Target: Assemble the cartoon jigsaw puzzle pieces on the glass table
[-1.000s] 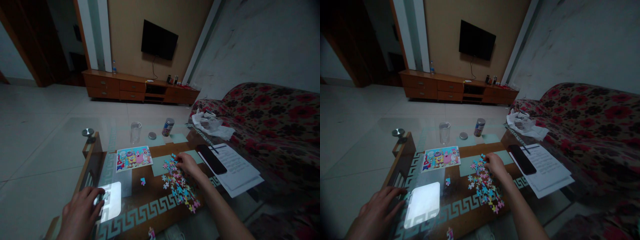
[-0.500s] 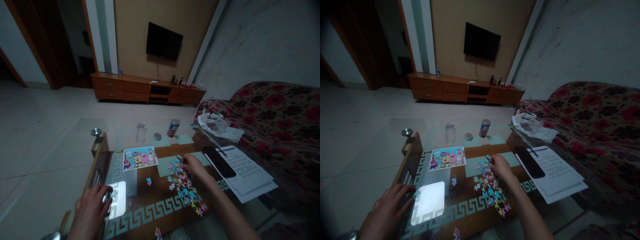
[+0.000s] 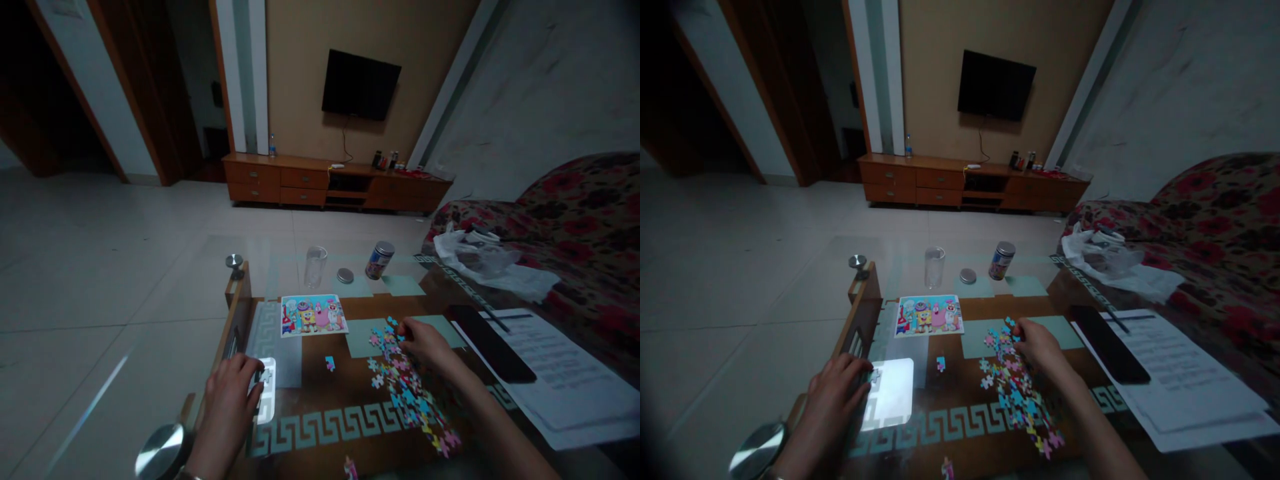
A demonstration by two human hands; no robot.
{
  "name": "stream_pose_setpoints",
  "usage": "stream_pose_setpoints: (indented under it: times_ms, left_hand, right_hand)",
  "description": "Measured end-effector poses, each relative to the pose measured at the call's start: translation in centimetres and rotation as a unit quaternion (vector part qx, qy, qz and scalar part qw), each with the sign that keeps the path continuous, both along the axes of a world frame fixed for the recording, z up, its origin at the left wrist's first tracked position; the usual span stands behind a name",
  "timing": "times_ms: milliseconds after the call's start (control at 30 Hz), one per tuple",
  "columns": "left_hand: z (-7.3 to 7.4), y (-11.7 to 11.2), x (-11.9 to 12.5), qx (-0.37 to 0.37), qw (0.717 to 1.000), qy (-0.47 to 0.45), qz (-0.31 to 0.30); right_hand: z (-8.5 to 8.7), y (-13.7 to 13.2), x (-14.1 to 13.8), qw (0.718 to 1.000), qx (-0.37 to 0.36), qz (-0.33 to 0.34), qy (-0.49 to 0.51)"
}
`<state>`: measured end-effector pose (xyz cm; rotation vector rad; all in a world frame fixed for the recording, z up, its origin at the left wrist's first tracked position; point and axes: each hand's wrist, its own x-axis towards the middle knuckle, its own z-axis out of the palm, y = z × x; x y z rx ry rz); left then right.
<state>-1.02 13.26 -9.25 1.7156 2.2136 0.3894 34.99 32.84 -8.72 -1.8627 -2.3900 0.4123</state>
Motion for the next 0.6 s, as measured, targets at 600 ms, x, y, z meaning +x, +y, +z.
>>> stream_pose_setpoints:
  times_ms: [600]
  left_hand:
    - [0.8, -0.2, 0.4, 0.033, 0.999, -0.023, 0.017]
  right_hand:
    - [0.3, -9.9, -21.8, 0.945, -0.128, 0.178, 0.243]
